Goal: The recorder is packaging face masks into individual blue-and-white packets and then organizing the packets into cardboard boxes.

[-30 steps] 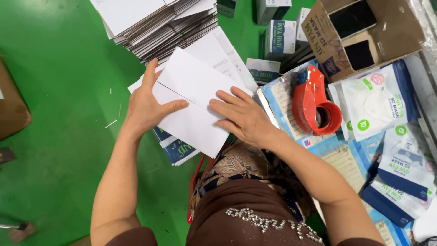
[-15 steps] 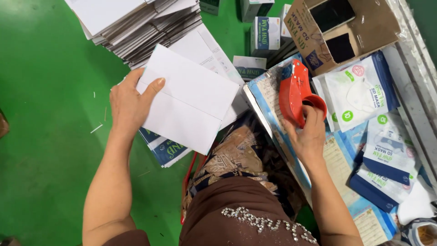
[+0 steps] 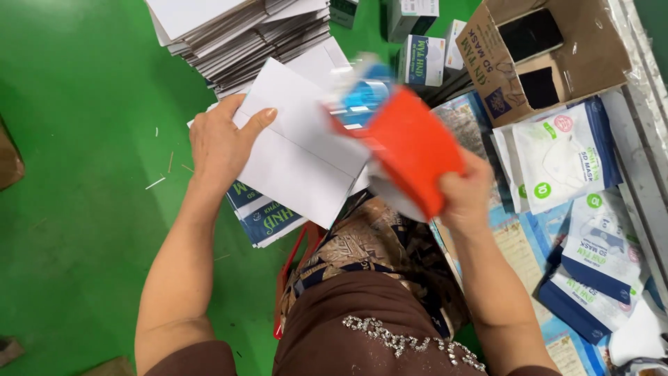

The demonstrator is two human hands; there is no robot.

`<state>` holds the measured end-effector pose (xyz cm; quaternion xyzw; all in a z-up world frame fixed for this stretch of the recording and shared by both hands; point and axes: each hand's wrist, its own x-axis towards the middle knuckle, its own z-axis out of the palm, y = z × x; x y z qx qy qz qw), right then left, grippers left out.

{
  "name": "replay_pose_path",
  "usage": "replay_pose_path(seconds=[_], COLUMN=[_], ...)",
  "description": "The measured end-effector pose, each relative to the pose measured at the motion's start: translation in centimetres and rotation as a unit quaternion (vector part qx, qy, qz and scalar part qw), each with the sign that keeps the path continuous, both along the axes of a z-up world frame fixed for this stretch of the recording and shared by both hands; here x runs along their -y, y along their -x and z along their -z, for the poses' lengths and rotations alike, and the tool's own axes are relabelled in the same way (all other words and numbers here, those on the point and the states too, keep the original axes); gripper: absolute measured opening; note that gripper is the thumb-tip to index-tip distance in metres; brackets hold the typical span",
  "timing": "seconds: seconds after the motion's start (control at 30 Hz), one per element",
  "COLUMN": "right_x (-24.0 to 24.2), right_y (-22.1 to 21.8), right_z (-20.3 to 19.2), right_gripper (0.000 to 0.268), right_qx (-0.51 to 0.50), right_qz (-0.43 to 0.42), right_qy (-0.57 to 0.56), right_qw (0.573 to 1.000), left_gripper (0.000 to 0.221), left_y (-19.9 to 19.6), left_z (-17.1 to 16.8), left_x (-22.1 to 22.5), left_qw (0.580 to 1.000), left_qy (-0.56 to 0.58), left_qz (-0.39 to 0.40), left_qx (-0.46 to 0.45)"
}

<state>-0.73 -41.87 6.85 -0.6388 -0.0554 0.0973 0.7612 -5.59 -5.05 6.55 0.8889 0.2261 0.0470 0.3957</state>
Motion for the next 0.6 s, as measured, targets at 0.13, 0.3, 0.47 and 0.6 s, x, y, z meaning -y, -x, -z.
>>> replay_pose_path(seconds=[0.13, 0.3, 0.47, 0.6], right_x=[-7.7, -8.5, -7.2, -7.3], right_y=[-0.5, -0.3, -0.1, 0.3], right_z=[-1.7, -0.1, 1.3, 1.2], right_gripper=[0.046, 0.048, 0.058, 0.064], right_qx=[0.016, 0.043, 0.072, 0.079], right_qz=[-0.152, -0.201, -0.198, -0.203], right_qy=[0.061, 0.239, 0.111, 0.095], right_qw=[0.986, 0.949, 0.971, 0.971], left_gripper=[0.04, 0.04, 0.032, 0.049], left_y=[1.0, 1.8, 1.1, 0.8], left_z=[1.8, 2.4, 0.7, -1.2], left_x=[-0.6, -0.5, -2.9, -3.6], left_qw=[0.996, 0.992, 0.957, 0.916], left_qy=[-0.039, -0.044, 0.175, 0.392], left_qz=[0.006, 0.02, -0.095, 0.037], left_qx=[0.084, 0.114, 0.21, 0.08])
